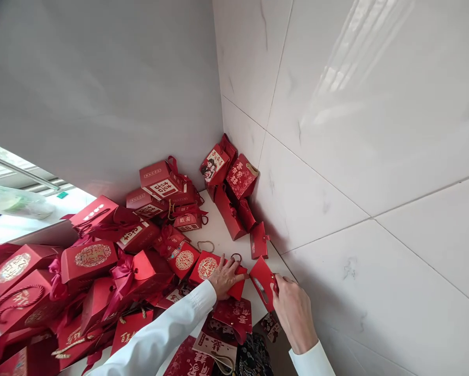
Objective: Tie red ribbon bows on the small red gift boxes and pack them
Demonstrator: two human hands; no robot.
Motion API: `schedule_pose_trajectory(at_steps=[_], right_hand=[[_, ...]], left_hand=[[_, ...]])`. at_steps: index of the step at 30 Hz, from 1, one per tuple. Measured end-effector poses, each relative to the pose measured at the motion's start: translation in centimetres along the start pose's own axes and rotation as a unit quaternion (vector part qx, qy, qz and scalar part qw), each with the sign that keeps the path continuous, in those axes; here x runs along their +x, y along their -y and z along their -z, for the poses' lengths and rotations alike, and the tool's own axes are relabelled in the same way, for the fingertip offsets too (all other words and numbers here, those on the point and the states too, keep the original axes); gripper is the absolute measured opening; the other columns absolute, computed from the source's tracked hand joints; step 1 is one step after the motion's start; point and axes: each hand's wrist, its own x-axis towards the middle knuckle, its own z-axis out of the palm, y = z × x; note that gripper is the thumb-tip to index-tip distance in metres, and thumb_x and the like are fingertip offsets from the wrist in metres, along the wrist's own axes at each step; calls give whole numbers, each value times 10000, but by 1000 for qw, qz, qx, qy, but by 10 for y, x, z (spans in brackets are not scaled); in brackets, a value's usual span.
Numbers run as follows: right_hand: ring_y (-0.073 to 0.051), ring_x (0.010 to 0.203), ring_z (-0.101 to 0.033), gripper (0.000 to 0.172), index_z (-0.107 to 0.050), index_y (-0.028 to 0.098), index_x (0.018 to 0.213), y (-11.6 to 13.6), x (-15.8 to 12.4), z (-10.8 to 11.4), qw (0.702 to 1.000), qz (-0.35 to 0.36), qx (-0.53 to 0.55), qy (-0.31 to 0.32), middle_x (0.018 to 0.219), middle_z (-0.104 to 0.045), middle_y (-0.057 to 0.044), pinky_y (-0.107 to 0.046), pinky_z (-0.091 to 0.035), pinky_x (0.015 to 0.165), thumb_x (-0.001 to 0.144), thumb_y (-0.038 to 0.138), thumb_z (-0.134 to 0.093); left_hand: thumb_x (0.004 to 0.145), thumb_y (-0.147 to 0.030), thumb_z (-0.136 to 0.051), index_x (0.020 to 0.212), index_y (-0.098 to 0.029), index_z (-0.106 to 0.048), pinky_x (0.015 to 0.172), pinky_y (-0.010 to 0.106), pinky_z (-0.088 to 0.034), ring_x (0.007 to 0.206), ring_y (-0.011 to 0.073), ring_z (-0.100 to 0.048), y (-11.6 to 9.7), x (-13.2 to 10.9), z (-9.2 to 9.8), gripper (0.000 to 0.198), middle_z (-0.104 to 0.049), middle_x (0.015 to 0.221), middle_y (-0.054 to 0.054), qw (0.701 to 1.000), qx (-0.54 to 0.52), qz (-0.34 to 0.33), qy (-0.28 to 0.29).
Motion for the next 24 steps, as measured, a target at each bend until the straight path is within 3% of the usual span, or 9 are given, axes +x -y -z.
schedule_pose_trajectory(at_steps=[4,8,11,14,19,24], right_hand=[[-160,556,-632,250,-624,201,856,4,-17,3,1000,-5,4,5,712,-689,-52,-221,-336,469,910,178,-381],[-156,567,-626,266,-625,194,887,18,-22,4,998,12,21,-54,726,-684,-49,-224,-366,483,928,226,-364],[-161,676,-652,262,-617,172,984,35,-2,2,995,24,18,-93,810,-694,-69,-219,-407,552,945,229,-365],[-196,757,-667,253,-607,129,1019,48,32,1,994,6,3,-107,859,-697,-118,-240,-416,593,942,199,-377],[-202,789,-671,194,-608,150,1008,53,75,-2,995,-5,-6,-99,879,-701,-115,-246,-416,615,924,192,-439],[-212,762,-665,190,-608,115,1003,49,89,-23,997,-6,1,-76,844,-694,-125,-281,-446,643,910,219,-479]], left_hand=[[598,-327,-784,1377,-406,-332,1010,684,-151,1285,404,-296,0,-6,-1,904,-390,1377,134,1000,-2,-22,1],[582,-388,-800,1407,-415,-264,991,718,-132,1336,439,-211,-2,-11,-2,984,-294,1462,153,1000,-6,-24,16],[646,-466,-743,1409,-389,-286,1005,713,-102,1376,436,-113,-9,-15,0,892,-175,1522,154,999,-37,-4,24],[750,-475,-639,1386,-355,-362,1017,702,-81,1388,422,-85,-18,-18,6,704,-149,1531,154,997,-69,29,35],[823,-513,-514,1297,-348,-499,978,728,-133,1357,437,-184,-28,-17,16,502,-242,1506,131,993,-89,66,30],[858,-570,-422,1245,-335,-556,981,698,-201,1327,414,-248,-46,-34,24,473,-356,1447,113,990,-114,79,-6]])
